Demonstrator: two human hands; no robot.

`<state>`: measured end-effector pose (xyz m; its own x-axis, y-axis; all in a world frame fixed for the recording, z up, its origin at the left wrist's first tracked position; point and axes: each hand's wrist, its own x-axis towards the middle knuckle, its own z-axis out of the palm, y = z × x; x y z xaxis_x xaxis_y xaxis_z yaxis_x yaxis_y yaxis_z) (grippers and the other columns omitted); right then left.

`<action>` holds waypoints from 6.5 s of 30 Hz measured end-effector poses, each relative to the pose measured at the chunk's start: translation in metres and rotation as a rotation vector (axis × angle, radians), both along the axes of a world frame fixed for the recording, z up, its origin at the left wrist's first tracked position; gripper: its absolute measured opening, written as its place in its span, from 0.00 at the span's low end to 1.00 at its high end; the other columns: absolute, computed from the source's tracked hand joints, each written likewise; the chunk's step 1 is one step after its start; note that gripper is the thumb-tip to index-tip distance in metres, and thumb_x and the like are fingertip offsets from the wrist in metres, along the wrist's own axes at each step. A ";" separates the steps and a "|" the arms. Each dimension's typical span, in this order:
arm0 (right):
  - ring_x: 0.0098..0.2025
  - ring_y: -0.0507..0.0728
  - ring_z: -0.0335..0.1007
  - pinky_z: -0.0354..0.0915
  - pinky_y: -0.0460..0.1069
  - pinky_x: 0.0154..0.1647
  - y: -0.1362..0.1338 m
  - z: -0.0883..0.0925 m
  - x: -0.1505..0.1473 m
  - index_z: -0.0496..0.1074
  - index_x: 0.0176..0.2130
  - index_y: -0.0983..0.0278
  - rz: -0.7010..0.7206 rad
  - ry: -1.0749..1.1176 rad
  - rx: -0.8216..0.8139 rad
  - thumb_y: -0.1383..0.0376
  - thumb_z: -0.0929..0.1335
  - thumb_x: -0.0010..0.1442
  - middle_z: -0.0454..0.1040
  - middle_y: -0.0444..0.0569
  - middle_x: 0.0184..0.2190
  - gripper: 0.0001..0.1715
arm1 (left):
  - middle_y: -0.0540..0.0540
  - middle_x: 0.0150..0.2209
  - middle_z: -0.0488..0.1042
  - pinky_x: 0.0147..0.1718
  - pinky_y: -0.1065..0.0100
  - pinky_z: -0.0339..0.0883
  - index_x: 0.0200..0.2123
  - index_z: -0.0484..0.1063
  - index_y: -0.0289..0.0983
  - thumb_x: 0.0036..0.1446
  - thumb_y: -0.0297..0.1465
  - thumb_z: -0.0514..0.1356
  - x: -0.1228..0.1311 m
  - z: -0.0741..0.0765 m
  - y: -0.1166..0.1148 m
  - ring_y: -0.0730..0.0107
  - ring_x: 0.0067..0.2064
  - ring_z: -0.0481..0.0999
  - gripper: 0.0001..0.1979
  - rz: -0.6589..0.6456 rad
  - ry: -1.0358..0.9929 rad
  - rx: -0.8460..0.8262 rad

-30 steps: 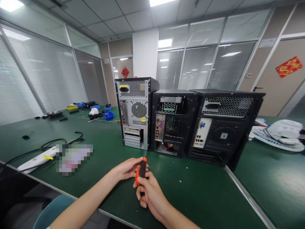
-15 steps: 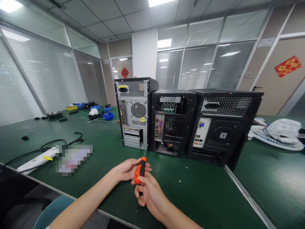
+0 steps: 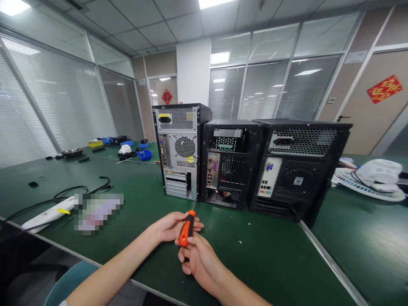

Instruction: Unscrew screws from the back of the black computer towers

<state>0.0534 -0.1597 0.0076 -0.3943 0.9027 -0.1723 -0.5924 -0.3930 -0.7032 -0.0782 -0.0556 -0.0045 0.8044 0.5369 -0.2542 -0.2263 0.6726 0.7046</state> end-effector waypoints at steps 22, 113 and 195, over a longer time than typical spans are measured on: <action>0.21 0.50 0.65 0.57 0.44 0.13 0.002 0.000 0.002 0.63 0.35 0.65 -0.001 -0.165 0.014 0.55 0.63 0.53 0.71 0.49 0.32 0.16 | 0.39 0.32 0.76 0.41 0.67 0.67 0.35 0.71 0.27 0.61 0.31 0.49 0.008 0.009 -0.008 0.68 0.35 0.77 0.15 0.186 0.127 -0.028; 0.13 0.48 0.61 0.58 0.42 0.04 0.004 -0.007 -0.007 0.45 0.34 0.57 -0.212 -0.546 0.190 0.47 0.70 0.45 0.66 0.32 0.21 0.33 | 0.58 0.16 0.60 0.17 0.76 0.51 0.26 0.59 0.36 0.33 0.56 0.62 0.022 0.015 -0.023 0.82 0.18 0.60 0.30 0.493 0.627 0.528; 0.27 0.50 0.71 0.60 0.43 0.25 -0.001 -0.003 -0.001 0.68 0.39 0.65 -0.113 0.157 -0.094 0.67 0.75 0.43 0.76 0.48 0.30 0.23 | 0.38 0.39 0.77 0.41 0.68 0.66 0.41 0.72 0.26 0.55 0.36 0.54 0.008 0.003 -0.004 0.68 0.39 0.76 0.18 0.135 0.150 -0.049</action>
<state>0.0521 -0.1605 0.0044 -0.3203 0.9255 -0.2020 -0.7358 -0.3774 -0.5623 -0.0701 -0.0591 -0.0016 0.6771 0.6215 -0.3941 -0.2123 0.6777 0.7040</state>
